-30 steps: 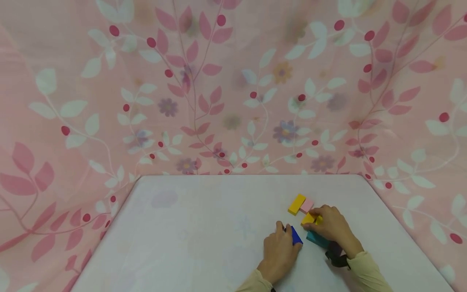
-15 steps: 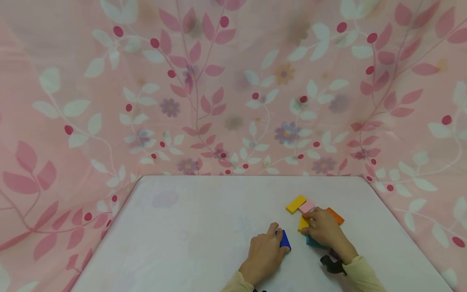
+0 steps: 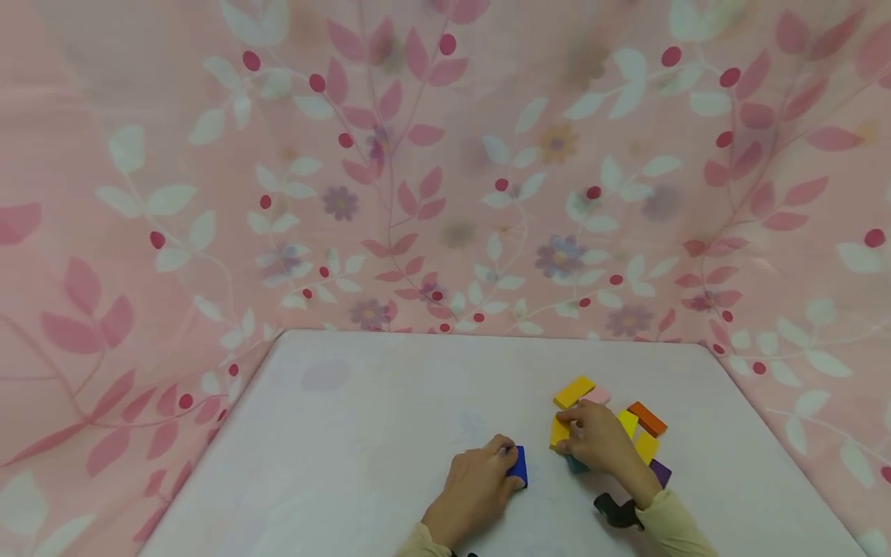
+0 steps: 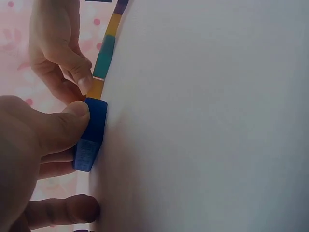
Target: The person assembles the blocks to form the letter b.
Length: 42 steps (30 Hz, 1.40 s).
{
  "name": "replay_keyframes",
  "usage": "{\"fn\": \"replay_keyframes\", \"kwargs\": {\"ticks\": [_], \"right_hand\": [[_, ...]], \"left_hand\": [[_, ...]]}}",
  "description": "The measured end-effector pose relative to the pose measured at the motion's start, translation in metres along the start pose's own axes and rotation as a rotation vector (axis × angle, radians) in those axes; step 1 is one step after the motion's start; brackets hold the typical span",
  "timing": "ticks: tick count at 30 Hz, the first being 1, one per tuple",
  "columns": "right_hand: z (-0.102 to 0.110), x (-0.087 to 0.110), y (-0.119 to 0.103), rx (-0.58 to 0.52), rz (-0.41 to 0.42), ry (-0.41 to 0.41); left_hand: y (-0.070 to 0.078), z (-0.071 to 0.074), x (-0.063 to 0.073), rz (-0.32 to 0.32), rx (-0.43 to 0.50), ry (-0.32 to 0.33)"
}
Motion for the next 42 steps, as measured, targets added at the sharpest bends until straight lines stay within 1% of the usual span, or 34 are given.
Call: {"fn": "replay_keyframes", "kwargs": {"ticks": [3,6,13,16,21,23,27,31,34,37,40,42], "right_hand": [[-0.003,-0.003,-0.007,0.018,-0.005,-0.002],[-0.008,-0.007,-0.014,0.012,0.015,0.003],[-0.024,-0.02,-0.029,-0.047,0.04,0.028],[-0.034,-0.027,-0.036,-0.087,0.067,0.039],[-0.049,-0.035,-0.049,-0.177,0.147,0.04],[-0.053,-0.036,-0.055,-0.214,0.174,0.035],[-0.06,-0.038,-0.063,-0.278,0.218,0.016],[-0.066,-0.037,-0.073,-0.306,0.232,-0.018],[-0.069,-0.037,-0.077,-0.317,0.217,-0.045],[-0.071,-0.039,-0.075,-0.342,0.167,-0.062],[-0.074,-0.043,-0.071,-0.354,0.112,-0.037],[-0.076,-0.046,-0.07,-0.351,0.101,-0.011]], "left_hand": [[-0.005,0.0,0.006,0.01,0.017,0.018],[-0.01,0.002,0.012,0.03,0.04,0.025],[-0.023,0.01,0.028,0.116,0.107,0.016],[-0.029,0.014,0.032,0.141,0.125,0.016],[-0.04,0.019,0.038,0.184,0.149,0.022],[-0.043,0.02,0.039,0.193,0.156,0.036],[-0.047,0.02,0.041,0.201,0.176,0.094],[-0.047,0.021,0.044,0.225,0.179,0.153],[-0.049,0.022,0.045,0.232,0.182,0.175],[-0.051,0.023,0.044,0.221,0.191,0.175],[-0.055,0.024,0.045,0.205,0.204,0.158],[-0.057,0.023,0.046,0.195,0.215,0.144]]}}
Point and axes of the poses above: each hand's wrist, its own x-axis away from the middle knuckle, its own z-axis out of the back of the hand, y = z × x, the point moved 1 cm from there along -x, towards the middle knuckle, and after that the axes turned 3 degrees about y, right-handed, at the moved point
